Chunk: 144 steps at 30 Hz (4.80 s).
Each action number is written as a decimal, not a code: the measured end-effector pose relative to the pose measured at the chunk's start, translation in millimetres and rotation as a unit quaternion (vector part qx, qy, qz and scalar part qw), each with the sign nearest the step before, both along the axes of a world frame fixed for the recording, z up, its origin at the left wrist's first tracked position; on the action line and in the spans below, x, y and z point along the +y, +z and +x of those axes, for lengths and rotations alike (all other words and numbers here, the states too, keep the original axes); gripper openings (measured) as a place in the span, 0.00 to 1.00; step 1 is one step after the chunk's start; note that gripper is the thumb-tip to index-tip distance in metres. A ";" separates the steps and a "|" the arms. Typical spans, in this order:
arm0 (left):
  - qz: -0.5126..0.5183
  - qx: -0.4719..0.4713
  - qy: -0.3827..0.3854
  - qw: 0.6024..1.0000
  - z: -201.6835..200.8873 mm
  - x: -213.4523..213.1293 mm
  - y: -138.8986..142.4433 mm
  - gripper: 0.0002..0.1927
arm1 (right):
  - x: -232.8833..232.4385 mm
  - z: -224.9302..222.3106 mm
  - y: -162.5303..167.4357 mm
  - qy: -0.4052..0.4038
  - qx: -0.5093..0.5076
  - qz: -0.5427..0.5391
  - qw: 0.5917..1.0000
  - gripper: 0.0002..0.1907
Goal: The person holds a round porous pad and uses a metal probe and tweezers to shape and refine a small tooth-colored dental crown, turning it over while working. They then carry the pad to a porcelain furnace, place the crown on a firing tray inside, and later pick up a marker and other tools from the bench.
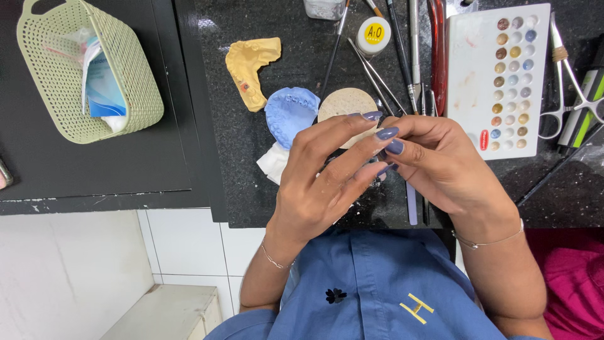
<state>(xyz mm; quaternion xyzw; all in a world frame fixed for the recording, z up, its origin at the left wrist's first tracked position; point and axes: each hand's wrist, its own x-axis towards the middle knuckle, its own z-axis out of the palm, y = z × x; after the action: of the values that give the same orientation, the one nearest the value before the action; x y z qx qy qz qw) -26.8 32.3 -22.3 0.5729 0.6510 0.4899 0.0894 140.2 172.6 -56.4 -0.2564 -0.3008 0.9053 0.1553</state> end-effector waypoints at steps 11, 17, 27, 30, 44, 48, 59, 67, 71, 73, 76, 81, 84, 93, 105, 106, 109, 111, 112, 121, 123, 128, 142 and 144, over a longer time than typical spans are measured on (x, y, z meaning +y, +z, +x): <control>-0.196 0.105 0.044 0.974 -25.8 6.9 -2.8 0.50 | 4.0 1.3 -3.5 0.005 -0.005 0.027 1.000 0.08; -0.225 0.142 0.050 0.963 -21.0 13.1 -4.6 0.49 | 3.7 -7.2 8.6 -0.013 -0.084 0.137 0.987 0.09; -0.155 0.064 0.040 0.985 -14.6 10.7 -7.7 0.43 | -2.1 -25.2 29.3 -0.004 -0.218 0.482 0.849 0.09; -0.136 0.058 0.030 0.989 -14.2 9.9 -8.5 0.43 | -3.0 -27.2 28.5 0.003 -0.220 0.510 0.831 0.10; -0.108 0.032 0.030 0.993 -4.8 9.5 -2.9 0.39 | -0.7 -18.7 32.0 0.004 -0.217 0.458 0.862 0.12; -0.099 0.009 0.030 0.995 -4.5 7.5 -0.8 0.39 | -1.2 -17.8 31.4 -0.015 -0.172 0.420 0.891 0.10; -0.047 -0.047 -0.006 0.998 2.4 4.6 -3.2 0.38 | 3.9 -20.1 50.1 -0.077 -0.151 0.482 0.860 0.11; -0.054 -0.069 -0.006 0.996 2.6 1.5 2.7 0.39 | 11.1 -15.8 59.9 -0.058 -0.142 0.480 0.863 0.11; -0.053 -0.082 -0.002 0.995 3.7 1.9 6.3 0.39 | 12.1 -11.6 62.3 -0.041 -0.140 0.485 0.862 0.11; -0.054 -0.084 0.002 0.995 4.6 2.7 8.0 0.39 | 12.8 -11.3 62.2 -0.030 -0.151 0.498 0.853 0.12; -0.056 -0.075 0.010 0.996 5.0 2.9 10.8 0.38 | 13.0 -11.7 62.4 -0.029 -0.141 0.487 0.861 0.13; -0.058 -0.030 0.015 0.998 4.1 2.3 14.1 0.36 | 12.8 -11.5 66.5 -0.021 -0.143 0.504 0.852 0.12; -0.075 -0.011 0.014 0.997 5.0 1.9 15.2 0.33 | 13.5 -12.2 69.5 -0.016 -0.154 0.522 0.839 0.13; -0.100 0.009 0.018 0.995 8.0 0.9 16.0 0.30 | 10.0 -14.2 73.0 -0.020 -0.180 0.549 0.816 0.13; -0.100 0.008 0.014 0.995 7.7 0.2 21.5 0.31 | 7.0 -16.2 87.6 -0.028 -0.179 0.530 0.828 0.14; -0.099 0.009 0.014 0.995 7.4 0.1 21.9 0.31 | 6.7 -16.4 88.4 -0.031 -0.178 0.528 0.830 0.14; -0.099 0.007 0.016 0.995 7.7 0.7 22.5 0.31 | 7.1 -15.2 90.9 -0.026 -0.173 0.523 0.834 0.15; -0.100 0.003 0.015 0.995 7.4 1.4 22.6 0.31 | 7.8 -15.2 91.1 -0.028 -0.167 0.524 0.835 0.15; -0.102 0.002 0.016 0.995 7.5 1.5 22.8 0.31 | 8.0 -15.3 91.1 -0.029 -0.165 0.523 0.836 0.15; -0.079 0.008 0.029 0.996 7.1 2.0 22.6 0.33 | 8.1 -15.3 89.5 -0.030 -0.157 0.519 0.840 0.15; -0.063 -0.005 0.030 0.998 5.4 3.7 21.7 0.36 | 7.3 -15.1 88.5 -0.037 -0.155 0.498 0.852 0.15; -0.046 -0.017 0.036 0.998 2.7 4.1 25.7 0.37 | 7.1 -13.9 87.1 -0.059 -0.134 0.470 0.871 0.15; -0.055 0.019 0.047 0.997 -5.0 2.8 40.7 0.37 | -0.5 -23.1 87.8 -0.059 -0.157 0.626 0.762 0.17; -0.052 0.003 0.042 0.998 -5.8 4.3 38.2 0.37 | 0.6 -22.1 88.5 -0.039 -0.176 0.689 0.702 0.20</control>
<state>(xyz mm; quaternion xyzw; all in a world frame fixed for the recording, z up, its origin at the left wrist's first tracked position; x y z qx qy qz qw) -32.6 36.6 15.8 0.5411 0.6993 0.4571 0.0962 118.2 173.2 32.1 -0.2442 -0.8524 0.3770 0.2677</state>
